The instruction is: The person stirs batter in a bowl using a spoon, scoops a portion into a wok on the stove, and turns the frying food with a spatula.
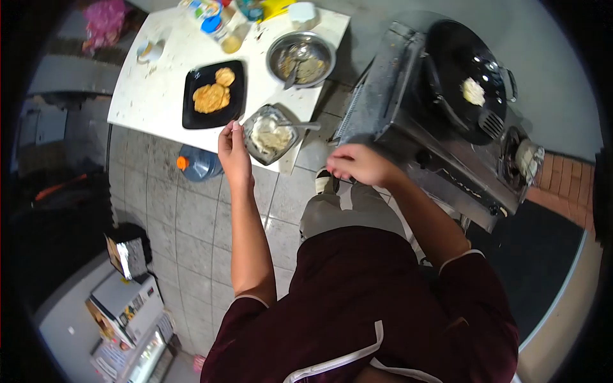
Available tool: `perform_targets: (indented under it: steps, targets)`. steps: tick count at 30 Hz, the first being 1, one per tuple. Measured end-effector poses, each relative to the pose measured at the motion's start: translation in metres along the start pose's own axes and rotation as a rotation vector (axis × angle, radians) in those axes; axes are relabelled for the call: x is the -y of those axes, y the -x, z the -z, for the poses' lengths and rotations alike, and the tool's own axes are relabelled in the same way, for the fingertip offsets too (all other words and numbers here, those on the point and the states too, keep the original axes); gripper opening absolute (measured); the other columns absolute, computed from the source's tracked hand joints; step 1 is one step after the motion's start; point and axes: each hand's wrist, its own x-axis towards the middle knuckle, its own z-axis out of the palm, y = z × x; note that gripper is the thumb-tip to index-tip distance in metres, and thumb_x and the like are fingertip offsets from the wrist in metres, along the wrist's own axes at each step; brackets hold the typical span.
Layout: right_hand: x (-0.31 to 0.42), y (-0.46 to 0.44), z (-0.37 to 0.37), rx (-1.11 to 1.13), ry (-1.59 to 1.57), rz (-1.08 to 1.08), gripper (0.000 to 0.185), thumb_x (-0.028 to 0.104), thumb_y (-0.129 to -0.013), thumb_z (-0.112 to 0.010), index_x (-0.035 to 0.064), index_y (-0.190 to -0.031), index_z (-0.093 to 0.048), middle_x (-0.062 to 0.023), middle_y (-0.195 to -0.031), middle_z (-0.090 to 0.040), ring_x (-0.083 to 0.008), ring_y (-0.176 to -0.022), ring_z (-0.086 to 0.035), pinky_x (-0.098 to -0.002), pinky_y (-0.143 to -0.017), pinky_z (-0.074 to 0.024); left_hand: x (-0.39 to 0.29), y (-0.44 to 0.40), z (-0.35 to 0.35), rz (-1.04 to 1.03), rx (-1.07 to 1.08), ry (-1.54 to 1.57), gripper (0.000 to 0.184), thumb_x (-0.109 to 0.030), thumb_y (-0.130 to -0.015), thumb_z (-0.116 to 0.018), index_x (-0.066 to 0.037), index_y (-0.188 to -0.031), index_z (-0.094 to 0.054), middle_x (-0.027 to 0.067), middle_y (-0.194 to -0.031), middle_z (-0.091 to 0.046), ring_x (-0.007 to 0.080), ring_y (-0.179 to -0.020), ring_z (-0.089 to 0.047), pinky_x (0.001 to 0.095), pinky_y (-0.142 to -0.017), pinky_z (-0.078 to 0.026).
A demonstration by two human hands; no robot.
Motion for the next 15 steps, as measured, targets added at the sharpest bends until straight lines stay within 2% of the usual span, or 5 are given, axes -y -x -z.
perform_targets:
  steps: [2, 4, 8, 10, 15]
  targets:
    - [0.023, 0.052, 0.023, 0.102, 0.182, 0.047, 0.027, 0.027, -0.091, -0.059, 0.0008, -0.094, -0.065, -0.0026, -0.086, -0.065, -0.0087, -0.077, -0.058, -0.0227, -0.068, -0.0468, -0.026, 0.008, -0.027, 0.017, 0.117, 0.035, 0.032, -0.031, -0.094, -0.059, -0.005, -0.114, -0.059, 0.0025, -0.099, -0.063, 0.0082, -0.087, -0.056, 0.0237, -0.076, -0.042]
    - [0.037, 0.101, 0.047, -0.032, 0.222, -0.020, 0.022, 0.023, -0.091, -0.060, 0.0024, -0.088, -0.066, -0.0019, -0.081, -0.065, -0.0082, -0.073, -0.058, -0.0234, -0.067, -0.0468, -0.039, 0.011, -0.054, -0.004, 0.260, 0.089, 0.030, -0.028, -0.094, -0.059, -0.007, -0.114, -0.060, 0.0020, -0.098, -0.063, 0.0073, -0.083, -0.057, 0.0233, -0.074, -0.042]
    - [0.004, 0.186, 0.120, -0.812, 0.378, 0.037, 0.023, 0.023, -0.088, -0.061, 0.0006, -0.088, -0.067, -0.0071, -0.074, -0.066, -0.0145, -0.070, -0.061, -0.0299, -0.065, -0.0468, -0.062, 0.029, -0.115, -0.034, 0.459, 0.114, 0.029, -0.029, -0.093, -0.060, -0.004, -0.108, -0.062, 0.0035, -0.094, -0.064, 0.0082, -0.080, -0.056, 0.0228, -0.070, -0.042]
    - [-0.022, 0.218, 0.166, -1.211, 0.535, -0.002, 0.026, 0.023, -0.085, -0.064, 0.0010, -0.098, -0.066, -0.0142, -0.086, -0.066, -0.0254, -0.082, -0.064, -0.0357, -0.073, -0.0483, -0.067, 0.035, -0.141, -0.048, 0.530, 0.081, 0.029, -0.028, -0.093, -0.061, -0.005, -0.109, -0.062, 0.0034, -0.094, -0.064, 0.0084, -0.079, -0.056, 0.0230, -0.070, -0.042]
    - [-0.090, 0.248, 0.250, -1.448, 0.934, -0.111, 0.042, 0.021, -0.078, -0.069, 0.0037, -0.115, -0.060, -0.0209, -0.110, -0.060, -0.0374, -0.103, -0.058, -0.0420, -0.086, -0.0470, -0.080, 0.059, -0.193, -0.066, 0.646, 0.023, 0.029, -0.027, -0.092, -0.061, -0.005, -0.111, -0.061, 0.0024, -0.094, -0.064, 0.0078, -0.079, -0.055, 0.0226, -0.071, -0.042]
